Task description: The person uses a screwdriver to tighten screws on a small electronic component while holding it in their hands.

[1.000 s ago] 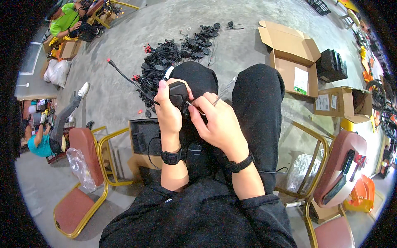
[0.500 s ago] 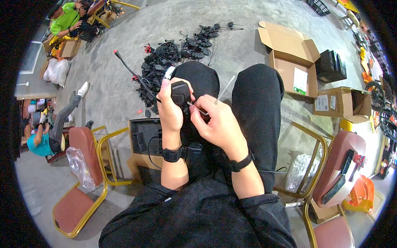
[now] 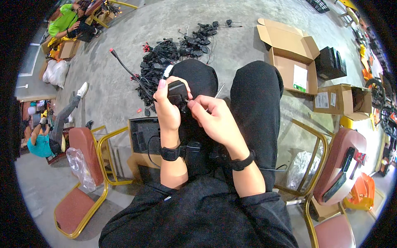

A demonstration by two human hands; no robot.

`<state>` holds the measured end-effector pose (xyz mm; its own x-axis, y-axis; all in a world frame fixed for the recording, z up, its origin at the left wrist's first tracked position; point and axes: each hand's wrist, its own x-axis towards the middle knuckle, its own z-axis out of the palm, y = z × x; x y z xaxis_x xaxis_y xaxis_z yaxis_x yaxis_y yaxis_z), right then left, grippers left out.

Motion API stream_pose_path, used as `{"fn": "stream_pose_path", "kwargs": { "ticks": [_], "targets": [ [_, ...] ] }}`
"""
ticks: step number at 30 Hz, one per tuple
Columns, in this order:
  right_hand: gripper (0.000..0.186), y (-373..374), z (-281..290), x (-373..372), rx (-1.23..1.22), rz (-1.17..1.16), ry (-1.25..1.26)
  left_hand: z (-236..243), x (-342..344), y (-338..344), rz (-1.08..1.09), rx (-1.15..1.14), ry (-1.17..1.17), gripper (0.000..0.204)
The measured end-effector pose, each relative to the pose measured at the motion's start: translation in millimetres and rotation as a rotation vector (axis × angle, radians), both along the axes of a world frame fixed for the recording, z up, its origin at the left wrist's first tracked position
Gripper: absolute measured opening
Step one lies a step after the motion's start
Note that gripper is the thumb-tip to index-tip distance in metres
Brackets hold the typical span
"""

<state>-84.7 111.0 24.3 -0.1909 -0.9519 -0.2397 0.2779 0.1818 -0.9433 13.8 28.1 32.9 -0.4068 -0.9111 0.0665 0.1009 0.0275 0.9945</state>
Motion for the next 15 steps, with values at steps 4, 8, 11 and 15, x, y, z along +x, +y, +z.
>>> {"fn": "stream_pose_path", "kwargs": {
  "ticks": [4, 8, 11, 15],
  "targets": [
    [0.023, 2.2, 4.6, 1.3, -0.037, -0.086, 0.008, -0.8, 1.5, 0.0, -0.007, 0.048, 0.015, 0.051],
    [0.018, 1.4, 4.3, 4.4, -0.197, -0.166, 0.472, -0.5, -0.1, -0.3, -0.004, 0.074, 0.021, 0.051],
    [0.015, -1.7, 5.1, 7.3, -0.282, -0.173, 0.671, -2.2, 0.4, -1.1, 0.009, 0.033, 0.017, 0.051],
    [0.016, -2.1, 0.5, 8.9, -0.301, -0.19, 0.847, -2.7, 0.9, -1.2, -0.006, -0.003, 0.01, 0.049]
  ]
}}
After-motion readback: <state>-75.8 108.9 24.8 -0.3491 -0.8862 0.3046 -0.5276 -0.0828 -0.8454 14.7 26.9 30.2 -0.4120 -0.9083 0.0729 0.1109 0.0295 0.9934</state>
